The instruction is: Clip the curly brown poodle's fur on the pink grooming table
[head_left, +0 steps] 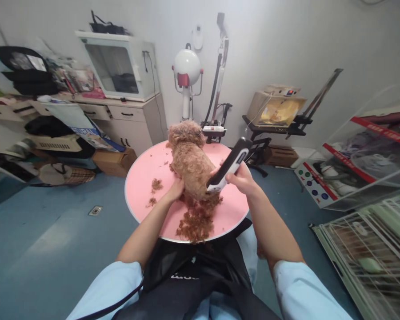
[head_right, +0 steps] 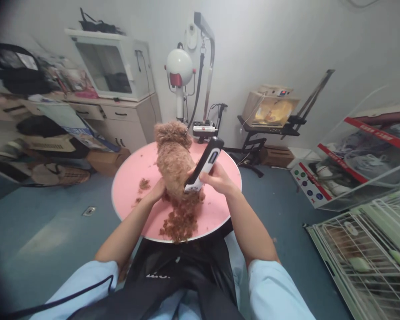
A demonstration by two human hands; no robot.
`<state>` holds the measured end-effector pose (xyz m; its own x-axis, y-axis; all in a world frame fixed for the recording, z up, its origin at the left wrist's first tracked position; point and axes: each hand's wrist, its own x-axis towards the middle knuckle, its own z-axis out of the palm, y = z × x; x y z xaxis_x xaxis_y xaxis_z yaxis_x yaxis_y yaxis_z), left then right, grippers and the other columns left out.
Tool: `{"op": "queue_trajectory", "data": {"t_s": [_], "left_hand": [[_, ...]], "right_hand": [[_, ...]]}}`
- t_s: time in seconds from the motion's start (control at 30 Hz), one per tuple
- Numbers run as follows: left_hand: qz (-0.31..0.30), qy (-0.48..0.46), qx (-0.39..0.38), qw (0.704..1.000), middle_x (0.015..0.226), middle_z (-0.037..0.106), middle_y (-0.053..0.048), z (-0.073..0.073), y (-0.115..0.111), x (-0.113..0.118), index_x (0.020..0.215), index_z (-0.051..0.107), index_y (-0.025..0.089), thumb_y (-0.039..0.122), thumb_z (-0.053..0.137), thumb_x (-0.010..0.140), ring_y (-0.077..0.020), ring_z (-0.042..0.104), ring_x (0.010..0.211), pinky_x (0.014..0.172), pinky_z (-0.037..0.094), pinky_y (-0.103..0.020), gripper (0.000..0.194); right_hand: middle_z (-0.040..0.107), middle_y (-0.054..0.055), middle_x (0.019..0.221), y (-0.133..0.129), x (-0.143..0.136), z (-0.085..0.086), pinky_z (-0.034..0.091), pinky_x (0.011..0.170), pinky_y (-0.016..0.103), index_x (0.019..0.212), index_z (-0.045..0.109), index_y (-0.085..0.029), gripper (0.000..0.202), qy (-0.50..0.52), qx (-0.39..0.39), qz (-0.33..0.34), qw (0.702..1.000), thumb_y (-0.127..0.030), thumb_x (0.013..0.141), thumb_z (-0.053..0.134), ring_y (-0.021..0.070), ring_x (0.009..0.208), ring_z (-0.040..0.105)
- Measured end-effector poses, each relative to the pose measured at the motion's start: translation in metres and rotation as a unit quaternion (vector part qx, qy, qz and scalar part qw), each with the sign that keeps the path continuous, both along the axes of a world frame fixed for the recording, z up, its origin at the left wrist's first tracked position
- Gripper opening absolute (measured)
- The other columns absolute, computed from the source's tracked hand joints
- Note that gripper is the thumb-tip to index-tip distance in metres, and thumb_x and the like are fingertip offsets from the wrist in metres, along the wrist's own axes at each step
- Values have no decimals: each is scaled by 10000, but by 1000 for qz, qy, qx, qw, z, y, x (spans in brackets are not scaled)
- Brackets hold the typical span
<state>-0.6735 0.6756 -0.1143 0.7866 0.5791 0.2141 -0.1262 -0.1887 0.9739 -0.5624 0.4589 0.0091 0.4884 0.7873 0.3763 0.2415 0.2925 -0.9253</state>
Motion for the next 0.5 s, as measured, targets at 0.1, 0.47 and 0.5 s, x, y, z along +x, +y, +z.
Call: {"op": "queue_trajectory", "data": {"t_s": [0.1, 0.47, 0.5], "left_hand": [[141, -35, 67, 987, 673, 606, -20, 1, -27, -34, 673, 573, 173, 359, 529, 853, -190, 600, 771, 807, 493, -329, 262], [-30, -22, -52, 998, 896, 651, -45, -20, -117, -36, 919, 579, 165, 413, 663, 765, -179, 595, 854, 802, 453, -299, 304], [-40, -21, -90, 995, 871, 650, -41, -20, -116, -36, 911, 576, 162, 448, 677, 747, -172, 596, 818, 779, 457, -295, 345]], "right_hand": [[733, 91, 925, -20, -10, -12, 509, 513, 266, 1028, 545, -213, 526, -18, 95, -31, 995, -531, 677, 772, 181, 658, 671], [746, 47, 865, -21, -2, -40, 401, 426, 212, 936, 558, -205, 476, 91, 126, -71, 985, -457, 622, 812, 71, 466, 506], [745, 42, 829, -20, -1, -43, 385, 420, 206, 910, 557, -197, 458, 89, 106, -75, 987, -411, 605, 825, 77, 480, 509]]}}
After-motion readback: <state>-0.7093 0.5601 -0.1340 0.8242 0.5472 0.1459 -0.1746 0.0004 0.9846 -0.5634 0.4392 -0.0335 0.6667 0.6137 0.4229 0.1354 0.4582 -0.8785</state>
